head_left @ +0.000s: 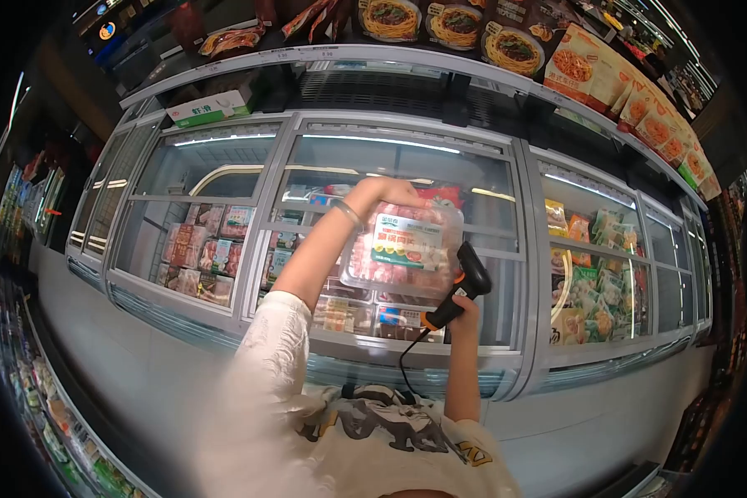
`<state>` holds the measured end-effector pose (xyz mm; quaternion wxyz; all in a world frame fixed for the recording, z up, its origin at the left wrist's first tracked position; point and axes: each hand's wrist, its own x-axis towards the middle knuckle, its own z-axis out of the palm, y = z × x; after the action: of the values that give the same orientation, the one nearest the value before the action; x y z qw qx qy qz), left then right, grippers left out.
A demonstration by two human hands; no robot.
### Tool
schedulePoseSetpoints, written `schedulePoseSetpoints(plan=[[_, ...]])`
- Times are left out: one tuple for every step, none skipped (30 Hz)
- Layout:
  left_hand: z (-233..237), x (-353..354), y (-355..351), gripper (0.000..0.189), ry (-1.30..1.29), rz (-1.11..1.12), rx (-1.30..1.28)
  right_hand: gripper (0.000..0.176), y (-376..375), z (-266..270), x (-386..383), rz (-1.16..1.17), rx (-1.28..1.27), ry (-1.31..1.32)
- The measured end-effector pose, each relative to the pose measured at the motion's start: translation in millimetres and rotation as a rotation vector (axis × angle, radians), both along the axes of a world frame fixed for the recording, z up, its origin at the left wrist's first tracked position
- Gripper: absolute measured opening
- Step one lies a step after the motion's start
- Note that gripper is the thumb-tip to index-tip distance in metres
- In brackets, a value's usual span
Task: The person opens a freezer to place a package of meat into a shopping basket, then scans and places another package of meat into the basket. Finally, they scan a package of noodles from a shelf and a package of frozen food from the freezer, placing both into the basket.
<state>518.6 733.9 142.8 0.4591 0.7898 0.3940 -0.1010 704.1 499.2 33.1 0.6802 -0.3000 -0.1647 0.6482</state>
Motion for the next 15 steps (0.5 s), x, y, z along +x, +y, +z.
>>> schedulePoseSetpoints(plan=[[-7.7,-1.0,6.7,0.058,-0.032,0.038,-0.043,0.062,7.5,-4.5,1.6,0.023,-0.02,-0.007],[-5.3,-2.1,3.7,0.054,-0.072,0.125,-0.084,0.062,13.7,-6.6,3.2,0.047,-0.039,-0.016],[-9.3,-2.3,4.8,0.052,-0.122,0.138,-0.1,0.062,20.4,-8.2,5.3,0.071,-0.056,-0.026],[-19.6,-2.8,9.7,0.051,-0.171,0.15,-0.117,0.063,25.2,-4.1,3.9,0.075,-0.081,-0.002],[-28.1,-1.8,16.0,0.049,-0.218,0.164,-0.137,0.063,30.1,-10.6,5.2,0.071,-0.078,0.001],[-36.6,1.2,24.0,0.042,-0.195,0.134,-0.082,0.062,34.4,-19.7,5.5,0.068,-0.076,0.004],[-36.4,4.1,27.0,0.042,-0.182,0.144,-0.061,0.062,39.4,-17.9,3.5,0.067,-0.078,0.006],[-37.6,6.6,28.7,0.041,-0.17,0.157,-0.042,0.062,40.2,-16.2,3.3,0.037,-0.056,0.005],[-39.4,8.2,30.2,0.041,-0.156,0.171,-0.029,0.062,42.2,-14.8,4.1,0.029,-0.048,0.029],[-37.7,9.3,32.8,0.042,-0.137,0.143,-0.003,0.063,42.7,-12.2,3.0,0.021,-0.049,0.054],[-37.0,9.7,33.8,0.042,-0.127,0.153,-0.007,0.063,42.1,-11.4,2.0,0.013,-0.052,0.08],[-36.3,10.0,33.9,0.042,-0.117,0.162,-0.012,0.063,41.9,-11.5,2.7,0.013,-0.082,0.065],[-33.8,9.6,31.3,0.042,-0.108,0.172,-0.013,0.063,41.8,-11.9,3.3,0.023,-0.081,0.073],[-35.1,8.4,28.0,0.038,-0.104,0.174,0.176,0.063,42.1,-11.9,3.7,0.034,-0.078,0.082],[-38.5,5.0,22.2,0.036,-0.243,0.254,0.53,0.063,41.8,-11.8,3.2,0.045,-0.075,0.091]])
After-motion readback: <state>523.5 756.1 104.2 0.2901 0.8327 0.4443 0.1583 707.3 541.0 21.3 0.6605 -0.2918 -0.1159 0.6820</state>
